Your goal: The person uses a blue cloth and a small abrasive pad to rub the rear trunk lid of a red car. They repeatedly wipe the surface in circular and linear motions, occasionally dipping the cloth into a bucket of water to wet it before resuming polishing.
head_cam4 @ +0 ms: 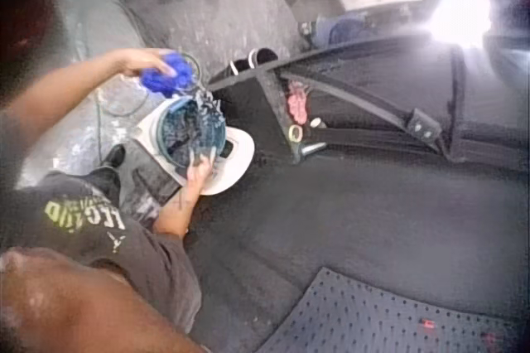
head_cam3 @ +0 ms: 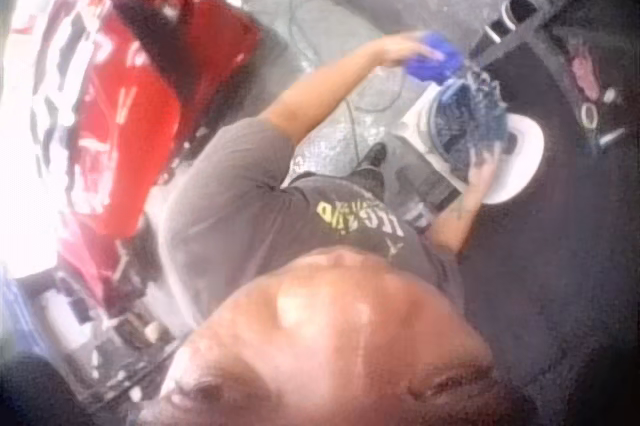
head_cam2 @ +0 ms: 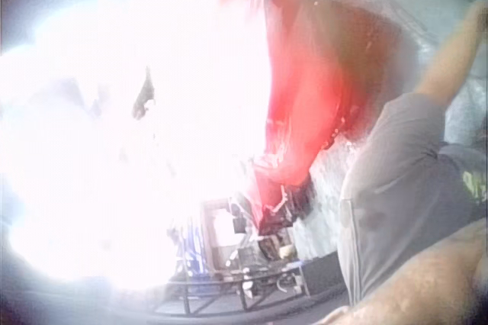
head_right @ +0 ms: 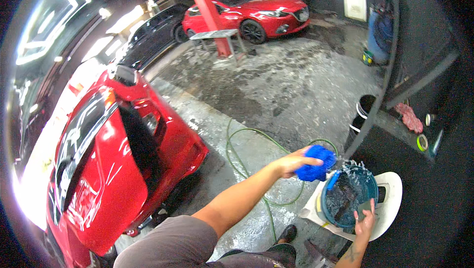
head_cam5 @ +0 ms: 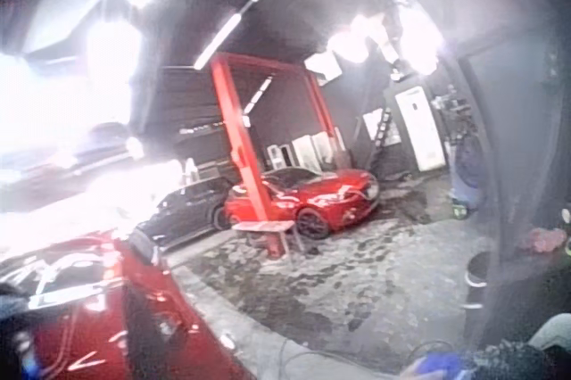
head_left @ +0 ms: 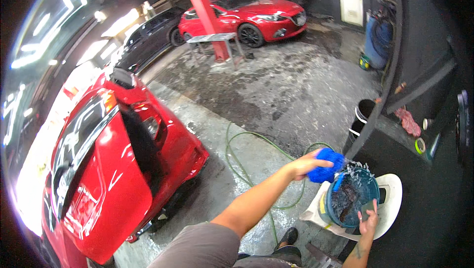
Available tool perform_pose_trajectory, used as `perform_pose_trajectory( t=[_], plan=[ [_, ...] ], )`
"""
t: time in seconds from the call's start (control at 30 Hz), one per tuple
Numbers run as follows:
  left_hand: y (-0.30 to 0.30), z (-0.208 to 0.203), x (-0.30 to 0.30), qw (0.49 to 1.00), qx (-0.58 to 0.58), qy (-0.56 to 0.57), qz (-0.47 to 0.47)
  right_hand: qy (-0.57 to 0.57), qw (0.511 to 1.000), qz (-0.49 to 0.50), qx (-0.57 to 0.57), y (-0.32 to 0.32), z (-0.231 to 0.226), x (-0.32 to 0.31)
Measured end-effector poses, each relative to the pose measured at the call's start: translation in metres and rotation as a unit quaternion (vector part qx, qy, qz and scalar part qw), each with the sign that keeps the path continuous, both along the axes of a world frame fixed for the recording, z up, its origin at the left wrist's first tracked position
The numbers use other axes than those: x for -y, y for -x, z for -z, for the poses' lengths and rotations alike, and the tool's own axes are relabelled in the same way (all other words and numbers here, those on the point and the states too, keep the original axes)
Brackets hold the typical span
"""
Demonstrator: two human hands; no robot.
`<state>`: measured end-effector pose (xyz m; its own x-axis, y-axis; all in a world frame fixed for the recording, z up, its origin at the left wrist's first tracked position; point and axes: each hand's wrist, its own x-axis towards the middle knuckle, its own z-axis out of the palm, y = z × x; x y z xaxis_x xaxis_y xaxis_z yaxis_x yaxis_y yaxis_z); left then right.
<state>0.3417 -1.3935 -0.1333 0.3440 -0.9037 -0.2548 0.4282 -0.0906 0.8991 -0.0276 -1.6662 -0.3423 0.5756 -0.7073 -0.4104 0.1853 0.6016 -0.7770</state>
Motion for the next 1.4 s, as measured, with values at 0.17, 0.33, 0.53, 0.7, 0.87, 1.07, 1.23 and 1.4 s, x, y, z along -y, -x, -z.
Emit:
perform_pose_trajectory(
  t=[0.17,0.33,0.53,0.7,0.87,1.07,1.23,1.4],
  plan=[
    [0.027,0.052,-0.292,0.943,-0.245,0.066,-0.217,0.028,0.996,0.081,0.019,0.025,-0.018,-0.064],
    [0.147,0.067,-0.561,0.889,-0.248,0.098,-0.373,0.03,0.998,-0.024,-0.048,0.017,-0.01,-0.161],
    [0.252,0.043,-0.729,0.857,-0.127,0.051,-0.496,-0.019,0.96,-0.159,-0.23,-0.014,0.112,-0.259],
    [0.271,-0.001,-0.775,0.861,0.024,-0.083,-0.501,0.001,0.928,-0.247,-0.279,-0.077,0.116,-0.445],
    [0.224,-0.027,-0.764,0.862,0.099,-0.084,-0.49,0.049,0.904,-0.401,-0.141,-0.144,0.066,-0.541],
    [0.122,-0.156,-0.751,0.822,0.344,-0.104,-0.442,0.297,0.87,-0.388,0.071,-0.275,-0.082,-0.735],
    [0.06,-0.254,-0.782,0.667,0.571,-0.23,-0.42,0.557,0.769,-0.24,0.204,-0.343,-0.239,-0.869],
    [0.031,-0.215,-0.865,0.425,0.693,-0.442,-0.379,0.686,0.682,-0.211,0.142,-0.369,-0.244,-0.916]
  ],
)
